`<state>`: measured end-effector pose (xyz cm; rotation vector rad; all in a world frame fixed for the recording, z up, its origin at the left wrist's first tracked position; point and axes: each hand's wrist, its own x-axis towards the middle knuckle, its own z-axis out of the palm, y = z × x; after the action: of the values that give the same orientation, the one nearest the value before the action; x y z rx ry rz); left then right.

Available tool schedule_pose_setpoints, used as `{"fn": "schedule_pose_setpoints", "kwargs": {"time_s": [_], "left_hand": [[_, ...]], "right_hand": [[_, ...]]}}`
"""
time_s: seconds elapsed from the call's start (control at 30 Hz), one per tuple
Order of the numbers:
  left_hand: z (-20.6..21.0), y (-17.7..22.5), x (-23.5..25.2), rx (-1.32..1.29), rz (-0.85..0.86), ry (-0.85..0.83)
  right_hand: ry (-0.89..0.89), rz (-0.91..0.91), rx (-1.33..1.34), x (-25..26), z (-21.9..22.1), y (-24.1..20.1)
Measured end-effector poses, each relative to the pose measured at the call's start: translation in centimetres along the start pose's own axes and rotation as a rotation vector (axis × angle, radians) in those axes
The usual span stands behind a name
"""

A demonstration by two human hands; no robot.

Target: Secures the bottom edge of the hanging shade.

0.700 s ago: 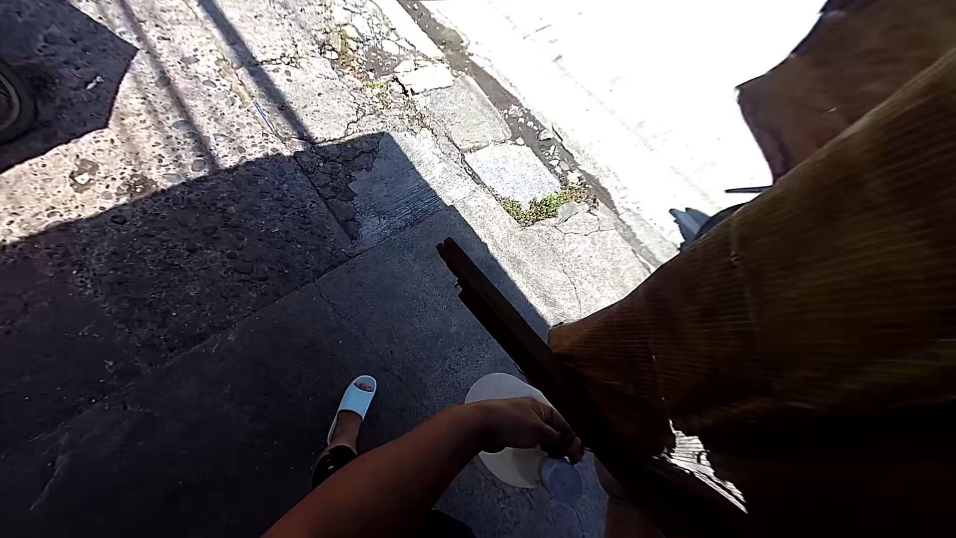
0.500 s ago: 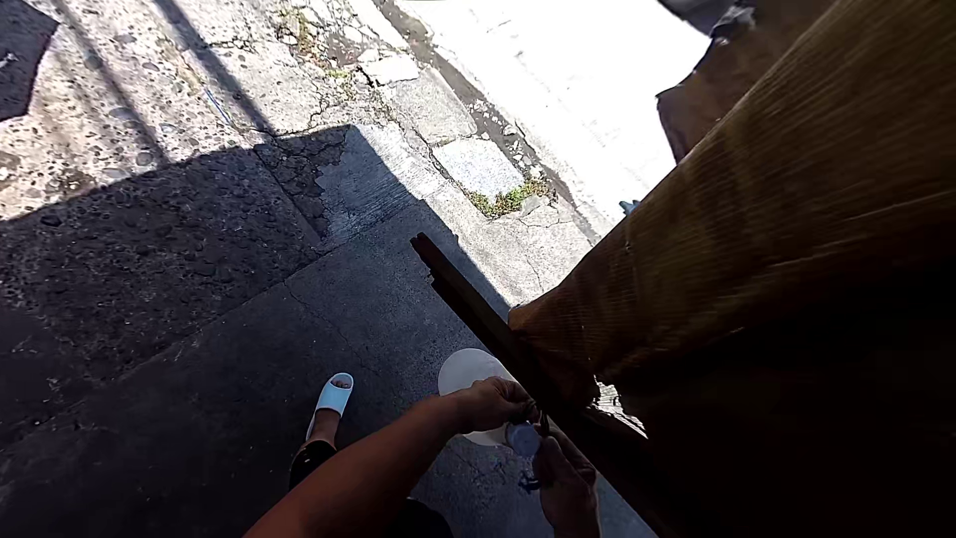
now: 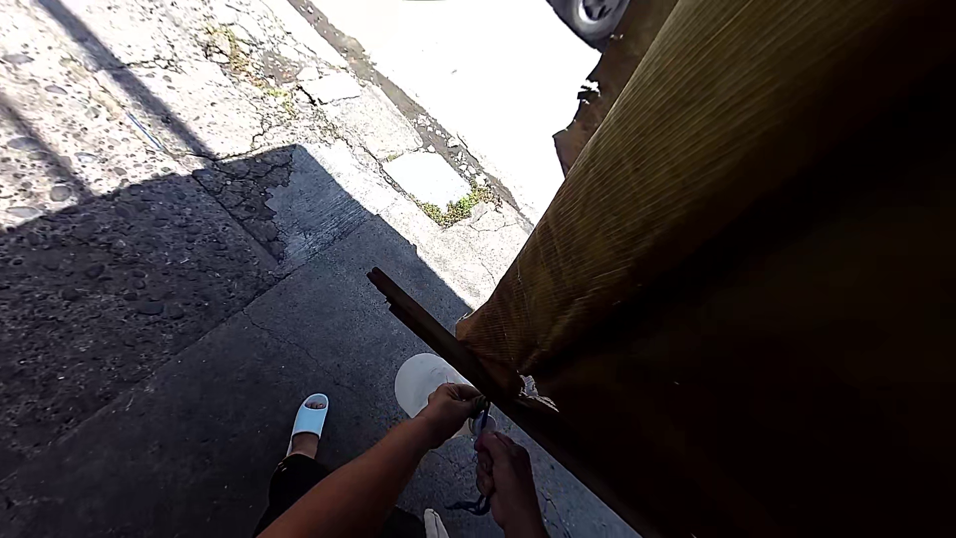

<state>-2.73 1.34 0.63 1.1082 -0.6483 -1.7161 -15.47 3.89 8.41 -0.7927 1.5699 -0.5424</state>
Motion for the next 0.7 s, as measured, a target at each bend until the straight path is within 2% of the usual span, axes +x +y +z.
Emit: {"fn": "schedule_pose_setpoints", "kwargs": {"time_s": [0.1,0.27,0.5,0.6,0.7], "left_hand": [[-0.2,0.8,-0.6,-0.07,-0.067,-0.077],[-0.4,1.3,-0.8,-0.088,-0.163,-0.176],[-0.9,1.7,-0.6,-0.065,-0.211,-0.227],[-1.1,2.4,-0.7,0.001,-0.216,-0.261],[-1.0,2.5,-0.9,0.077,-0.215,-0.267]], "right_hand": [[-0.027,0.113,-0.02,-0.7,0.6,-0.9],[0.02,0.151,-0.121,-1.4,0.9,-1.4],[0.066,0.2,-0.256,-1.9,2.2,-1.6],[0.099,0.138,-0.396,-2.3,2.1,-1.1],[0.27,-0.073,-0.572,-3.0,1.3,-0.8]]}}
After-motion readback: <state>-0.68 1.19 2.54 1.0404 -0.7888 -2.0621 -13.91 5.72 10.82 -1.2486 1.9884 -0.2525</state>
